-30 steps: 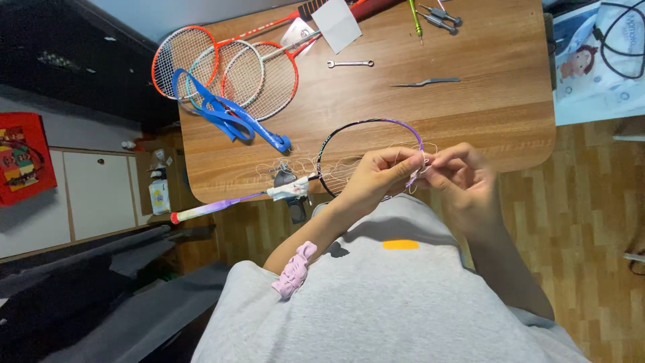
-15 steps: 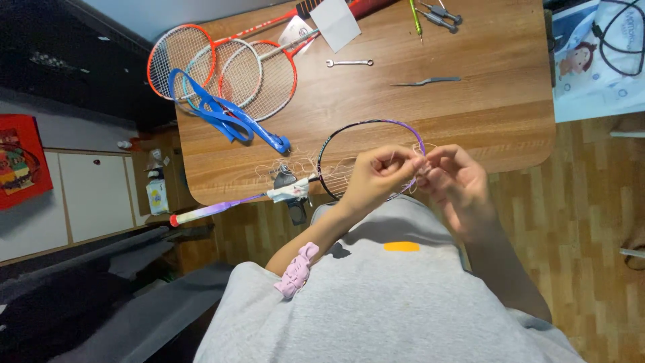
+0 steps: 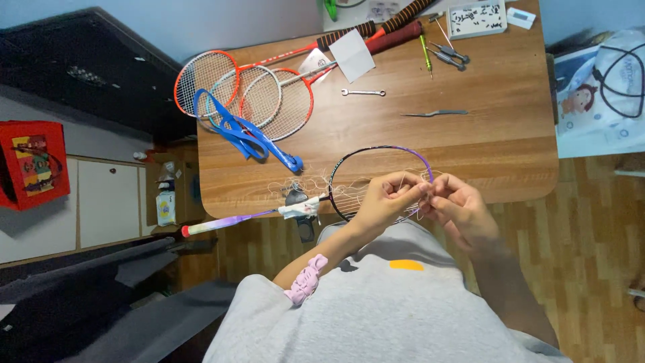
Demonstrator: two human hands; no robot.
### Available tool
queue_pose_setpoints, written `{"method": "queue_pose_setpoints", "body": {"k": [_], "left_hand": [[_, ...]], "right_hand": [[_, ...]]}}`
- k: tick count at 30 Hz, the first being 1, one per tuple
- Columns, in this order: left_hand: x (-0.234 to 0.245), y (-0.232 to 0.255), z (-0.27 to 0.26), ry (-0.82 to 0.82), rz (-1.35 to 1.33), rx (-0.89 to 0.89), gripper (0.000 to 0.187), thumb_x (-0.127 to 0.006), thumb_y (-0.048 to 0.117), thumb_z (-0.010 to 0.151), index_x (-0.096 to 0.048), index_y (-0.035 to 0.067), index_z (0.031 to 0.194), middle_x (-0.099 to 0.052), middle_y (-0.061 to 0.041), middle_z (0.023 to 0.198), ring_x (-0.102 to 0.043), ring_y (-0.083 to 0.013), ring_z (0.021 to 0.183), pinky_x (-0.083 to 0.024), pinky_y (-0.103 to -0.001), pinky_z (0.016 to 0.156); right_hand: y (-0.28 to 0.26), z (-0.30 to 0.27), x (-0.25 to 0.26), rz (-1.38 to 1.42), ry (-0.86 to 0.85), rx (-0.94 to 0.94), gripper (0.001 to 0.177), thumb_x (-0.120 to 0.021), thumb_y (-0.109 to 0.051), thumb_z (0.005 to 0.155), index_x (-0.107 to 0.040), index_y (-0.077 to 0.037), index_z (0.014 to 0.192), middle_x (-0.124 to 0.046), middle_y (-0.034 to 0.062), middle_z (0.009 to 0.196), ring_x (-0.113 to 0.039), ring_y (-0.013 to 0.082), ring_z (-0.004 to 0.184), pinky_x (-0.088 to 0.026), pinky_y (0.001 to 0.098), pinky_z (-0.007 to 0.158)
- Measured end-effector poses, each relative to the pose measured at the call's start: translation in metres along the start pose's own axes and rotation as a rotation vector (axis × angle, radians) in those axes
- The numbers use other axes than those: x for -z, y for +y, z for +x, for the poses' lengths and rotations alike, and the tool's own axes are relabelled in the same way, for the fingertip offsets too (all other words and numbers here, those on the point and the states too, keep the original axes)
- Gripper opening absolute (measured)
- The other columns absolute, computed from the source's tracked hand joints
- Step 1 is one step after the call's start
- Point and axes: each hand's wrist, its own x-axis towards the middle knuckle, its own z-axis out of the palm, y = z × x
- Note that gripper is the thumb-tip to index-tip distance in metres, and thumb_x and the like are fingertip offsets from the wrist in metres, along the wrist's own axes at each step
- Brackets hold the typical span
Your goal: Threading and untangling strings for a badminton racket on a stringing jig.
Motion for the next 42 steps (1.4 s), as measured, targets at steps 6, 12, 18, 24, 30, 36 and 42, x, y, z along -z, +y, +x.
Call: {"method": "queue_pose_setpoints", "body": {"k": [6,12,18,24,30,36,42], "left_hand": [[0.005,-0.003,0.002,0.007,0.017,-0.021,0.019,-0.067,0.015,0.101,-0.068,-0.002,0.112,-0.067,0.006,0.087,-0.054,0.0012,0.075,-0.043,-0.017,0.064],[0.012,-0.015,0.007,-0.025,0.037,-0.099,0.019,-0.069,0.014,0.106,-0.071,-0.003,0.115,-0.052,0.010,0.080,-0.042,0.0042,0.070,-0.034,-0.015,0.059],[0.016,-0.026,0.006,0.033,-0.009,-0.070,0.018,-0.066,0.015,0.108,-0.069,-0.001,0.115,-0.050,0.010,0.077,-0.040,0.0044,0.066,-0.027,-0.014,0.055],[0.004,-0.002,0.004,-0.061,-0.024,-0.149,0.028,-0.063,0.013,0.106,-0.065,-0.002,0.130,-0.072,-0.004,0.113,-0.066,-0.0069,0.102,-0.054,-0.022,0.090],[0.005,-0.012,0.004,-0.144,0.055,-0.153,0.024,-0.066,0.010,0.106,-0.070,-0.005,0.125,-0.074,-0.008,0.116,-0.070,-0.0108,0.101,-0.058,-0.026,0.088],[0.001,-0.001,0.000,-0.140,0.097,-0.209,0.021,-0.065,0.010,0.106,-0.069,-0.005,0.121,-0.075,-0.006,0.110,-0.070,-0.0080,0.099,-0.058,-0.024,0.087],[-0.006,0.018,-0.003,-0.123,0.157,-0.162,0.015,-0.064,0.011,0.103,-0.065,-0.001,0.111,-0.073,0.003,0.092,-0.067,0.0007,0.083,-0.052,-0.018,0.071]], "right_hand": [[-0.004,0.002,0.005,-0.116,0.017,-0.071,0.006,-0.058,-0.001,0.101,-0.053,-0.003,0.100,-0.060,0.0076,0.096,-0.062,0.0162,0.091,-0.052,0.0328,0.082],[0.001,0.007,-0.007,-0.001,0.068,0.124,0.015,-0.060,-0.001,0.092,-0.050,-0.012,0.096,-0.054,0.0029,0.094,-0.056,0.0125,0.087,-0.045,0.0272,0.072],[0.014,0.007,-0.013,0.296,0.072,0.242,0.019,-0.063,-0.003,0.096,-0.049,-0.014,0.097,-0.051,0.0020,0.096,-0.049,0.0131,0.079,-0.041,0.0255,0.066],[0.013,0.002,-0.013,0.247,0.096,0.258,0.016,-0.064,-0.003,0.098,-0.052,-0.012,0.097,-0.054,0.0021,0.095,-0.054,0.0101,0.085,-0.046,0.0248,0.076],[0.012,-0.009,-0.014,0.314,0.181,0.104,0.010,-0.067,-0.006,0.096,-0.057,-0.009,0.098,-0.064,0.0040,0.098,-0.063,0.0093,0.089,-0.055,0.0255,0.084],[0.005,-0.018,-0.021,0.518,0.158,0.008,0.008,-0.064,-0.002,0.098,-0.062,-0.006,0.104,-0.068,0.0087,0.102,-0.067,0.0118,0.088,-0.055,0.0241,0.082],[0.008,-0.023,-0.028,0.277,0.161,0.127,0.018,-0.063,-0.003,0.101,-0.065,0.003,0.118,-0.070,0.0120,0.109,-0.068,0.0138,0.093,-0.056,0.0270,0.089]]}}
